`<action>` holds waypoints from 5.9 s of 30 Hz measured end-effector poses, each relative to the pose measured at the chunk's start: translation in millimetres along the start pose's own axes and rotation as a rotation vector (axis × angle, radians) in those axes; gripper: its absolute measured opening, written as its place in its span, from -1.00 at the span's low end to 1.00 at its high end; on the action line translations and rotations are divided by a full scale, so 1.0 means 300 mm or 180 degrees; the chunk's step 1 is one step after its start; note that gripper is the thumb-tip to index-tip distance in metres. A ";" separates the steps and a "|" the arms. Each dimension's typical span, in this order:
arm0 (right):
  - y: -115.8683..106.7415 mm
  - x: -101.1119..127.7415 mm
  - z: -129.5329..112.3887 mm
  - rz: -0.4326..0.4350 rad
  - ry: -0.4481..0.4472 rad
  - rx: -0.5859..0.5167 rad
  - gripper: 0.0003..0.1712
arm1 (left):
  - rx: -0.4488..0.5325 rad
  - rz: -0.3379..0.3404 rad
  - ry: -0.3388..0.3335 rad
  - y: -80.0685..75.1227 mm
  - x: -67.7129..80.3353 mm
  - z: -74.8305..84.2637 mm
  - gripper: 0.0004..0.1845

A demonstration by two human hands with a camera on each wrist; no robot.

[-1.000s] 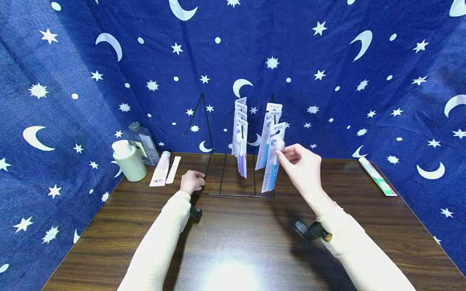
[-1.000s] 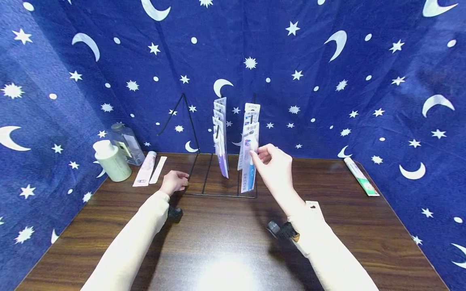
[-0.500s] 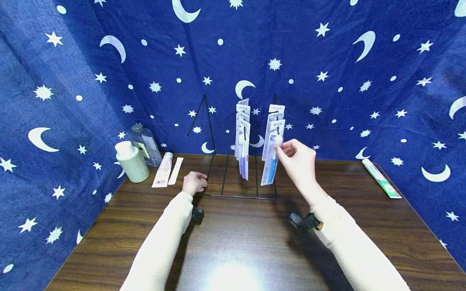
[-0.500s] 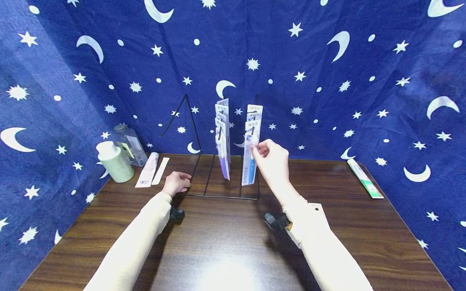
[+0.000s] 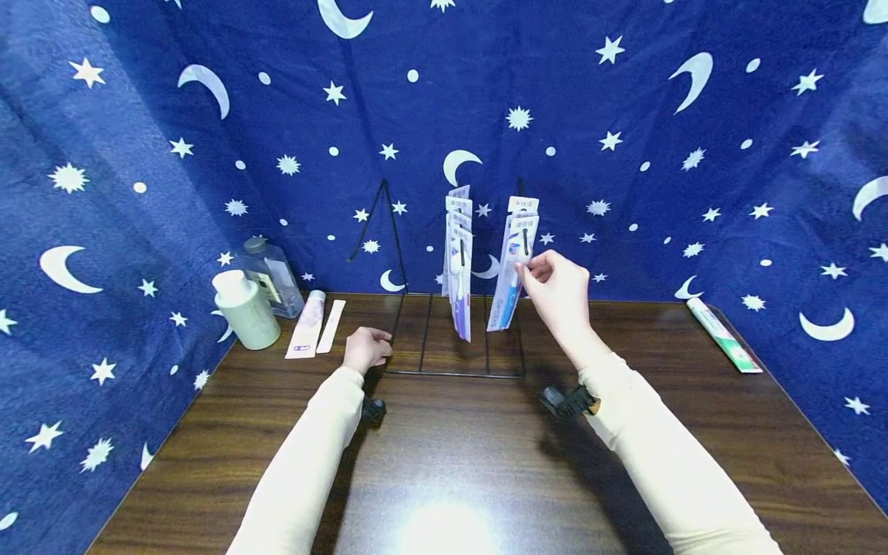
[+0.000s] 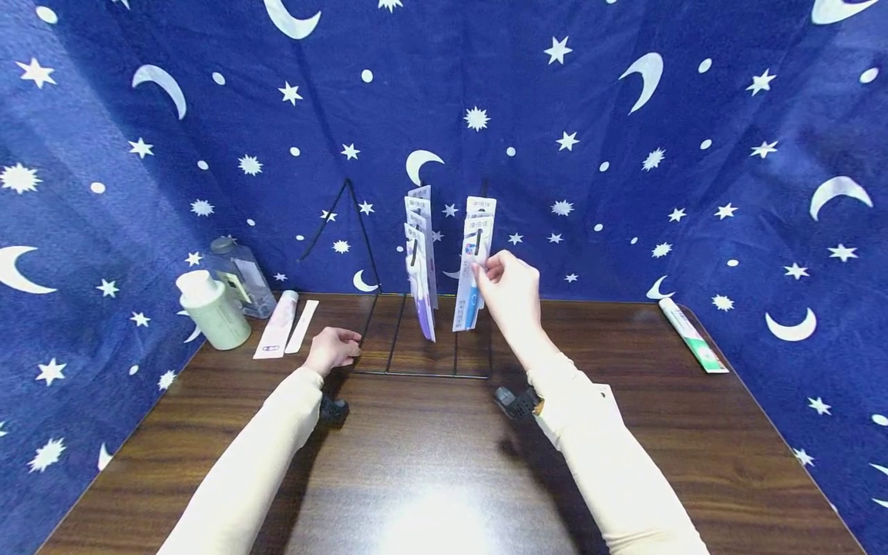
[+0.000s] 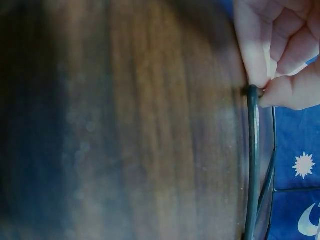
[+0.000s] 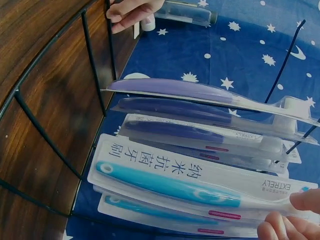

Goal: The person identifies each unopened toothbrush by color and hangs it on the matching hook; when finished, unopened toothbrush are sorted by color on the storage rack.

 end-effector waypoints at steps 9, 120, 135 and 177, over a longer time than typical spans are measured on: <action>-0.035 0.018 0.014 -0.0175 0.0062 0.0051 -0.74 | 0.0007 0.0024 0.0000 0.001 -0.004 0.001 -0.67; -0.398 0.352 0.467 -0.0702 0.0203 0.1242 -0.82 | -0.0200 0.0014 0.0037 -0.003 0.006 0.022 -0.68; -0.456 0.322 0.324 -0.0101 0.0181 0.0785 -0.86 | -0.0197 0.0003 -0.0052 -0.004 0.012 0.022 -0.67; -0.138 0.123 -0.044 0.0237 -0.0069 -0.0306 -0.85 | -0.0065 0.0033 -0.0040 -0.003 -0.002 0.009 -0.68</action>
Point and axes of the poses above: each hand's wrist, its own x-axis away from the middle knuckle, its own y-axis out of the palm, z = x × y, the point moved 5 cm from there along -x, towards the middle knuckle, and after that the axes turned 7 degrees about x, right-handed, at the moved point
